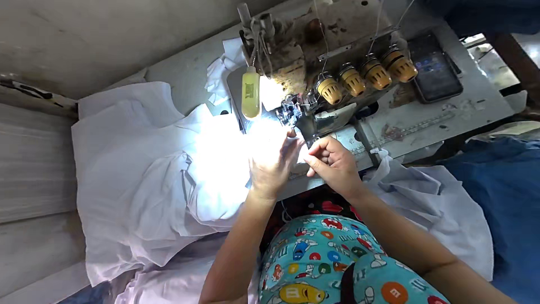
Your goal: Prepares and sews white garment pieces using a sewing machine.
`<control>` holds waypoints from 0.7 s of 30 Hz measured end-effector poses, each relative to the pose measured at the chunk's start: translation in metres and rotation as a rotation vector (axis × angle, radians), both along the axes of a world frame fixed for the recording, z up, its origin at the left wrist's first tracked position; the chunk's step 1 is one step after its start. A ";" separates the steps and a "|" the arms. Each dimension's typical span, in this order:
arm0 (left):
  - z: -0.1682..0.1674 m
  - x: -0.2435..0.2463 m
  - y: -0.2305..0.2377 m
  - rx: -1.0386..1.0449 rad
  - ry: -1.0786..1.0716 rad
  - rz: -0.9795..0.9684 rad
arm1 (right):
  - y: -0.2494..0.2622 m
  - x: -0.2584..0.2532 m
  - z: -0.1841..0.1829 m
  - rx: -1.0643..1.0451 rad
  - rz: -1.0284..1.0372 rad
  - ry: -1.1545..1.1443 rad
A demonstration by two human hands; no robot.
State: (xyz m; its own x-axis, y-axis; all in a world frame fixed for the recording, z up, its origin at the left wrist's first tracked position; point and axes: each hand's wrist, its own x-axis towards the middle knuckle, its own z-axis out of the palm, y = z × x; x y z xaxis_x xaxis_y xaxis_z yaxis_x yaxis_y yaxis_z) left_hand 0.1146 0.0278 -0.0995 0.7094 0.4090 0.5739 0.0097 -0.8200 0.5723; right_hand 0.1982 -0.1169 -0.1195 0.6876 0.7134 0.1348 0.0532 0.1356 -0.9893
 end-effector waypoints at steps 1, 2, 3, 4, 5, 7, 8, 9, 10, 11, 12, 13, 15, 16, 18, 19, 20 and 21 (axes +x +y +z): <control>0.002 -0.003 -0.001 0.015 0.020 0.014 | 0.000 0.000 0.000 0.006 0.009 -0.012; 0.005 -0.007 -0.003 0.025 0.068 0.023 | 0.001 0.000 0.000 0.013 0.024 -0.031; 0.008 -0.011 -0.006 0.027 0.127 0.026 | 0.002 0.001 0.001 0.016 0.040 -0.060; 0.011 -0.016 -0.009 0.023 0.178 0.025 | 0.002 0.003 0.002 0.017 0.050 -0.102; 0.012 -0.019 -0.010 0.018 0.212 0.023 | 0.004 0.005 0.003 0.014 0.047 -0.155; 0.011 -0.020 -0.008 0.004 0.237 0.028 | 0.008 0.012 0.004 -0.014 0.010 -0.295; 0.012 -0.017 -0.005 -0.007 0.254 0.032 | 0.010 0.015 0.004 -0.039 -0.011 -0.373; 0.014 -0.013 -0.001 -0.016 0.271 0.028 | 0.013 0.017 0.005 -0.069 -0.033 -0.449; 0.016 -0.009 0.003 -0.019 0.287 0.013 | 0.014 0.019 0.005 -0.099 -0.050 -0.517; 0.017 -0.006 0.008 -0.012 0.295 -0.005 | 0.015 0.021 0.006 -0.123 -0.066 -0.572; 0.017 -0.005 0.011 0.001 0.305 -0.024 | 0.016 0.021 0.005 -0.139 -0.079 -0.611; 0.018 -0.003 0.015 0.014 0.315 -0.040 | 0.016 0.021 0.004 -0.149 -0.086 -0.635; 0.021 0.000 0.025 0.010 0.352 -0.041 | 0.015 0.019 0.002 -0.165 -0.084 -0.648; 0.024 0.004 0.031 -0.030 0.377 -0.015 | 0.015 0.019 0.001 -0.171 -0.080 -0.646; 0.024 0.015 0.046 -0.158 0.405 0.087 | 0.014 0.019 0.002 -0.180 -0.069 -0.644; 0.023 0.020 0.054 -0.205 0.404 0.121 | 0.013 0.019 0.003 -0.186 -0.062 -0.641; 0.022 0.024 0.061 -0.209 0.381 0.138 | 0.012 0.019 0.004 -0.189 -0.054 -0.633; 0.022 0.028 0.066 -0.196 0.375 0.152 | 0.011 0.018 0.006 -0.189 -0.045 -0.620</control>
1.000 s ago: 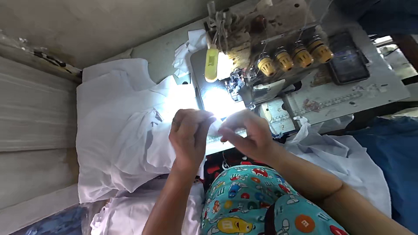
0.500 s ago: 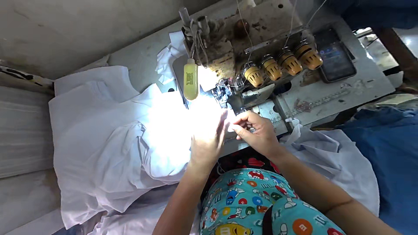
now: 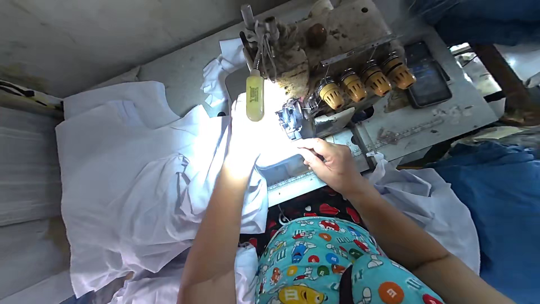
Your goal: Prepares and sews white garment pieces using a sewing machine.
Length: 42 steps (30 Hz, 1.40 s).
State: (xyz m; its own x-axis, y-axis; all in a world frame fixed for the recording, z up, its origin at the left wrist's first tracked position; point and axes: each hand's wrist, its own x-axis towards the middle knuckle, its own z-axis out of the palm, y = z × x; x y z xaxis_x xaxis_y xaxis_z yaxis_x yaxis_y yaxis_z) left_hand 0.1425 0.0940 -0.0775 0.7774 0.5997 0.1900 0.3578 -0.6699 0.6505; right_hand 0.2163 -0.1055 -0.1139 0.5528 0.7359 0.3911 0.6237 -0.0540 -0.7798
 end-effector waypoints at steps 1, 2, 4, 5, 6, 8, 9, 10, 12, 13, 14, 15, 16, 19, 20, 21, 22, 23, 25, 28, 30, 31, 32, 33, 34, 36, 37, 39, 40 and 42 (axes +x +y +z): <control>0.002 0.003 0.003 0.025 -0.002 0.017 | -0.001 -0.001 0.002 -0.002 0.012 0.018; 0.003 0.005 0.005 0.059 0.023 0.033 | -0.003 -0.001 0.003 0.000 0.027 0.032; 0.007 0.003 0.006 0.123 0.071 0.023 | -0.004 -0.003 0.005 0.016 0.058 0.048; 0.009 -0.001 0.004 0.138 0.080 0.028 | -0.005 -0.004 0.006 0.028 0.076 0.051; 0.011 -0.007 0.001 0.143 0.060 0.047 | -0.005 -0.006 0.006 0.042 0.098 0.052; 0.008 -0.026 -0.003 0.131 0.010 0.101 | -0.003 -0.010 0.006 0.083 0.151 0.052; 0.005 -0.040 -0.005 0.141 -0.029 0.123 | -0.002 -0.012 0.005 0.109 0.183 0.052; 0.002 -0.055 -0.007 0.153 -0.072 0.137 | -0.001 -0.014 0.005 0.143 0.219 0.050; -0.004 -0.083 -0.015 0.172 -0.162 0.146 | 0.003 -0.020 0.002 0.198 0.287 0.041; -0.006 -0.094 -0.024 0.171 -0.209 0.148 | 0.003 -0.023 0.001 0.192 0.322 0.021; -0.006 -0.102 -0.035 0.159 -0.237 0.132 | 0.003 -0.025 0.001 0.185 0.363 -0.001; -0.006 -0.108 -0.048 0.129 -0.240 0.089 | 0.003 -0.025 0.000 0.178 0.411 -0.021; -0.005 -0.112 -0.060 0.101 -0.225 0.021 | 0.003 -0.024 0.000 0.172 0.456 -0.037; -0.004 -0.105 -0.081 0.068 -0.169 -0.193 | -0.003 -0.010 -0.003 0.144 0.503 -0.032; -0.004 -0.098 -0.083 0.072 -0.177 -0.215 | -0.007 -0.002 -0.004 0.134 0.470 -0.022; -0.005 -0.090 -0.083 0.081 -0.197 -0.213 | -0.010 0.007 -0.004 0.125 0.418 -0.013; -0.007 -0.083 -0.083 0.096 -0.222 -0.205 | -0.013 0.015 -0.003 0.119 0.357 -0.012; -0.009 -0.075 -0.084 0.118 -0.247 -0.196 | -0.015 0.021 -0.001 0.117 0.297 -0.018; -0.013 -0.063 -0.085 0.146 -0.292 -0.203 | -0.016 0.026 0.002 0.097 0.198 -0.053; -0.008 -0.064 -0.077 0.043 -0.310 -0.171 | -0.017 0.021 0.003 0.068 0.129 -0.092; 0.000 -0.073 -0.060 -0.018 -0.279 0.002 | -0.021 0.016 -0.001 0.069 0.132 -0.070; 0.001 -0.076 -0.046 -0.005 -0.274 0.075 | -0.023 0.013 -0.002 0.063 0.140 -0.049; -0.003 -0.077 -0.029 0.026 -0.277 0.119 | -0.026 0.009 -0.003 0.052 0.151 -0.025; -0.010 -0.078 -0.013 0.056 -0.248 0.134 | -0.028 0.004 -0.003 0.045 0.170 0.004; -0.019 -0.080 -0.001 0.053 -0.156 0.133 | -0.028 -0.001 -0.002 0.046 0.201 0.029; -0.032 -0.084 0.009 -0.036 0.187 0.049 | -0.026 -0.009 0.002 0.050 0.277 0.023; -0.039 -0.085 0.011 -0.041 0.329 -0.018 | -0.026 -0.010 0.006 0.049 0.306 -0.019; -0.033 -0.088 0.017 -0.029 0.470 -0.090 | -0.027 -0.006 0.022 0.060 0.318 -0.135; -0.019 -0.094 0.023 -0.032 0.472 -0.103 | -0.029 0.000 0.033 0.071 0.311 -0.181; 0.021 -0.113 0.043 0.021 0.329 -0.123 | -0.035 0.016 0.062 0.093 0.304 -0.257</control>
State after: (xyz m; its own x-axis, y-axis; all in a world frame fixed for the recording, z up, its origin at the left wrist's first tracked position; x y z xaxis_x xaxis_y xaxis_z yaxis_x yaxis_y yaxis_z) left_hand 0.0291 0.1367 -0.0565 0.8652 0.4963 -0.0717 0.4620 -0.7331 0.4991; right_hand 0.2320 -0.1403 -0.0518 0.1912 0.8058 0.5605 0.7757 0.2259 -0.5893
